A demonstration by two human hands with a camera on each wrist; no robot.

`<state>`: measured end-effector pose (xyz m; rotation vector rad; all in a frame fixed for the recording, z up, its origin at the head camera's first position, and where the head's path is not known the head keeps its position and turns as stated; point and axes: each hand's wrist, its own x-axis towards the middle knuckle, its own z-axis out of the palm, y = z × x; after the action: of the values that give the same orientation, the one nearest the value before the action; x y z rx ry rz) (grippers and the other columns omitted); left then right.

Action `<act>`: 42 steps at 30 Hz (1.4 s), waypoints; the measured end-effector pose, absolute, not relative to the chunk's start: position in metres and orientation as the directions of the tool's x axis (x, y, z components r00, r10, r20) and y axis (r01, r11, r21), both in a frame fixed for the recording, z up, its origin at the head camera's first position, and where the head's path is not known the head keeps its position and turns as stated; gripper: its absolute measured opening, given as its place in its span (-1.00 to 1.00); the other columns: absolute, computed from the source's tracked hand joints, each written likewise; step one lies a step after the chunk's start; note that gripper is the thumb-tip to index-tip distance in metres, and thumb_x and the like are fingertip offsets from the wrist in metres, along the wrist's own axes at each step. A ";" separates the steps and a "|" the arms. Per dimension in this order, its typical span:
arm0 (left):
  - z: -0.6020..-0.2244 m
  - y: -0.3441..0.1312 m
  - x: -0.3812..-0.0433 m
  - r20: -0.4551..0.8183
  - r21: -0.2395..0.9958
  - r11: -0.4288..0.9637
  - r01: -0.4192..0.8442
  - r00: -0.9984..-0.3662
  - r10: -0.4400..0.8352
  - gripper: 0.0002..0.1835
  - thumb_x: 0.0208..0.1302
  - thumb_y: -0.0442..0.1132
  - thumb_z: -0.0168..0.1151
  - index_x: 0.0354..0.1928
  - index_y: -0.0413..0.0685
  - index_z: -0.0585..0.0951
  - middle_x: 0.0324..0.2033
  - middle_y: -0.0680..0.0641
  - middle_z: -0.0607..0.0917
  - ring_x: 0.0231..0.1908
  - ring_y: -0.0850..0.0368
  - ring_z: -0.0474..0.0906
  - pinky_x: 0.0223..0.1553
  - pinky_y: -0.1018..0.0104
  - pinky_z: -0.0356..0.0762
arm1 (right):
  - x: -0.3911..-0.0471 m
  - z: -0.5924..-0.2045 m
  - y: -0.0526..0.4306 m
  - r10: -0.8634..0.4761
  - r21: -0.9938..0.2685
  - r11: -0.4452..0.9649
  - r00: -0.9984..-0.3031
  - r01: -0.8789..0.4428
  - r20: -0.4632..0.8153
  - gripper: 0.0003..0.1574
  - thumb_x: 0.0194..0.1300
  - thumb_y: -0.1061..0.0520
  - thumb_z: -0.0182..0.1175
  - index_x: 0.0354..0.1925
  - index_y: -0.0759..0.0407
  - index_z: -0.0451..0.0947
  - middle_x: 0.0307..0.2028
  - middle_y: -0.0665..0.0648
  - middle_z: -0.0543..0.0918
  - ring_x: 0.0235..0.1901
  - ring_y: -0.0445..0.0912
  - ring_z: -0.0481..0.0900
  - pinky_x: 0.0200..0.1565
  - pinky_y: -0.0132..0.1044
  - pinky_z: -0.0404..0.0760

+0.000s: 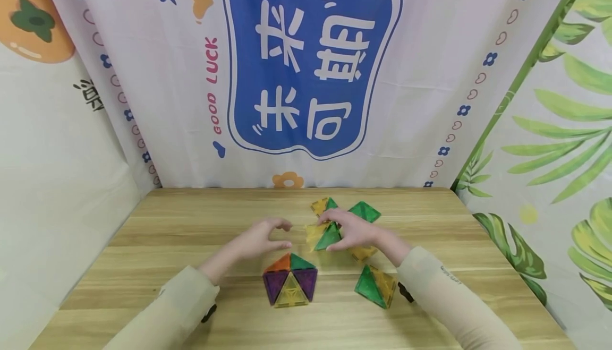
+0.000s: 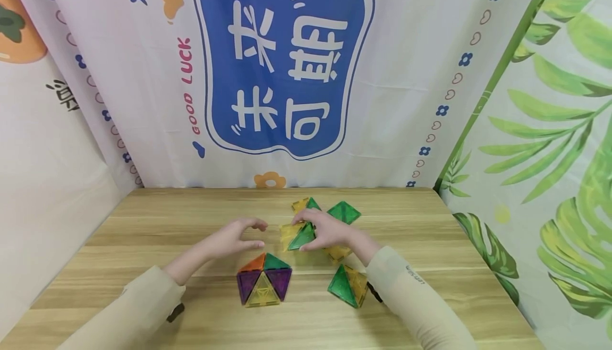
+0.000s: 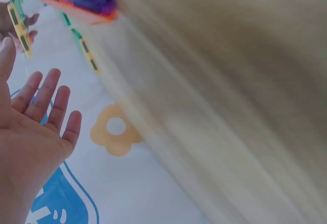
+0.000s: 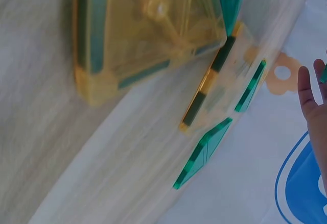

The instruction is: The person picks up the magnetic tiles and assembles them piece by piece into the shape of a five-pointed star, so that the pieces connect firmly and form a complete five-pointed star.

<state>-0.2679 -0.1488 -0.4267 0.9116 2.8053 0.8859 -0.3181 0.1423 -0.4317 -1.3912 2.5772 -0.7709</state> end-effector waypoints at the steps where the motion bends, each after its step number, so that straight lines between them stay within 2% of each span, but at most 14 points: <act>1: -0.425 -0.148 -0.271 0.106 0.548 0.659 0.515 -0.825 0.555 -0.43 0.20 0.11 0.24 0.15 -0.08 0.51 0.02 -0.03 0.61 0.11 0.01 0.46 0.14 0.05 0.42 | -0.317 -0.433 0.141 -0.811 -0.486 0.443 -0.568 -0.753 0.140 -0.23 0.02 -0.13 0.42 0.17 0.00 0.38 0.17 -0.02 0.44 0.21 -0.12 0.34 0.23 -0.10 0.35; 9: -0.426 -0.138 -0.281 0.122 0.603 0.582 0.545 -0.785 0.607 -0.59 0.22 0.02 0.26 -0.01 -0.09 0.60 -0.13 -0.04 0.67 -0.04 0.06 0.56 0.05 -0.02 0.48 | -0.311 -0.435 0.132 -0.840 -0.452 0.382 -0.507 -0.806 0.194 -0.25 0.00 -0.01 0.45 0.14 0.00 0.36 0.10 -0.06 0.44 0.15 -0.16 0.38 0.17 -0.17 0.42; 12: -0.428 -0.134 -0.282 0.125 0.614 0.572 0.544 -0.783 0.610 -0.69 0.25 -0.04 0.24 -0.09 -0.10 0.63 -0.23 0.02 0.68 -0.14 0.14 0.58 -0.03 0.07 0.54 | -0.309 -0.435 0.129 -0.846 -0.425 0.367 -0.487 -0.827 0.218 -0.25 -0.03 0.00 0.47 0.12 0.01 0.38 0.10 -0.06 0.45 0.15 -0.14 0.38 0.16 -0.15 0.43; 17: -0.428 -0.130 -0.282 0.109 0.662 0.568 0.489 -0.813 0.572 -0.89 0.30 -0.17 0.20 -0.28 -0.03 0.62 -0.39 0.10 0.64 -0.31 0.18 0.54 -0.25 0.29 0.52 | -0.307 -0.435 0.126 -0.837 -0.427 0.388 -0.506 -0.817 0.207 -0.25 -0.02 -0.04 0.46 0.12 -0.04 0.38 0.12 -0.10 0.44 0.21 -0.15 0.33 0.22 -0.16 0.38; 22: -0.432 -0.129 -0.282 0.082 0.749 0.510 0.423 -0.823 0.562 -0.91 0.31 -0.26 0.17 -0.33 -0.09 0.60 -0.45 0.01 0.68 -0.36 0.03 0.62 -0.36 0.39 0.50 | -0.307 -0.436 0.122 -0.802 -0.495 0.392 -0.552 -0.775 0.229 -0.29 0.03 0.03 0.44 0.12 -0.01 0.37 0.15 0.00 0.39 0.09 -0.12 0.40 -0.08 -0.25 0.57; 24: -0.434 -0.129 -0.283 0.081 0.773 0.485 0.409 -0.822 0.564 -0.90 0.33 -0.29 0.13 -0.32 -0.15 0.59 -0.45 -0.05 0.70 -0.34 -0.04 0.64 -0.34 0.39 0.53 | -0.308 -0.436 0.121 -0.779 -0.547 0.389 -0.582 -0.741 0.234 -0.31 0.02 0.08 0.45 0.11 -0.01 0.38 0.17 0.03 0.36 0.08 -0.11 0.40 -0.18 -0.31 0.59; 25: -0.435 -0.129 -0.283 0.077 0.783 0.478 0.398 -0.825 0.560 -0.89 0.33 -0.30 0.11 -0.31 -0.16 0.58 -0.45 -0.05 0.70 -0.32 -0.06 0.65 -0.32 0.38 0.54 | -0.308 -0.436 0.121 -0.769 -0.567 0.391 -0.596 -0.725 0.233 -0.31 0.02 0.09 0.45 0.11 -0.02 0.39 0.20 0.05 0.34 0.10 -0.10 0.39 -0.17 -0.30 0.59; 30: -0.438 -0.131 -0.284 0.046 0.829 0.476 0.294 -0.884 0.466 -0.87 0.35 -0.30 0.07 -0.26 -0.20 0.57 -0.46 -0.03 0.68 -0.28 -0.07 0.64 -0.27 0.34 0.52 | -0.311 -0.440 0.123 -0.740 -0.689 0.343 -0.635 -0.638 0.220 -0.35 0.06 0.18 0.41 0.11 0.00 0.39 0.36 0.15 0.16 0.30 0.01 0.24 0.01 -0.15 0.57; 35: -0.441 -0.131 -0.286 0.026 0.852 0.472 0.228 -0.918 0.397 -0.87 0.34 -0.29 0.09 -0.27 -0.20 0.59 -0.46 -0.05 0.70 -0.26 -0.11 0.63 -0.30 0.32 0.49 | -0.310 -0.446 0.126 -0.712 -0.780 0.322 -0.680 -0.536 0.173 -0.36 0.11 0.31 0.33 0.14 0.02 0.39 0.44 0.07 0.02 0.39 0.11 0.08 0.12 -0.04 0.50; 39: -0.444 -0.129 -0.286 0.036 0.852 0.459 0.252 -0.902 0.430 -0.86 0.32 -0.32 0.08 -0.28 -0.25 0.59 -0.46 -0.09 0.70 -0.30 -0.06 0.64 -0.21 0.24 0.57 | -0.307 -0.450 0.124 -0.684 -0.817 0.325 -0.715 -0.476 0.144 -0.38 0.15 0.44 0.21 0.13 0.03 0.40 0.45 0.08 0.02 0.37 0.18 0.11 0.10 -0.06 0.50; 42: -0.446 -0.127 -0.286 0.035 0.861 0.442 0.251 -0.897 0.441 -0.86 0.32 -0.35 0.07 -0.28 -0.30 0.58 -0.46 -0.14 0.70 -0.30 -0.10 0.64 -0.11 0.11 0.57 | -0.307 -0.454 0.122 -0.659 -0.840 0.321 -0.741 -0.437 0.133 -0.35 0.15 0.48 0.18 0.17 0.10 0.36 0.39 0.15 0.15 0.32 0.22 0.21 0.09 -0.08 0.52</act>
<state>-0.2856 -0.1269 -0.4459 0.6067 2.4967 1.4411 -0.3068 0.1221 -0.4541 -0.9968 2.3538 -1.3836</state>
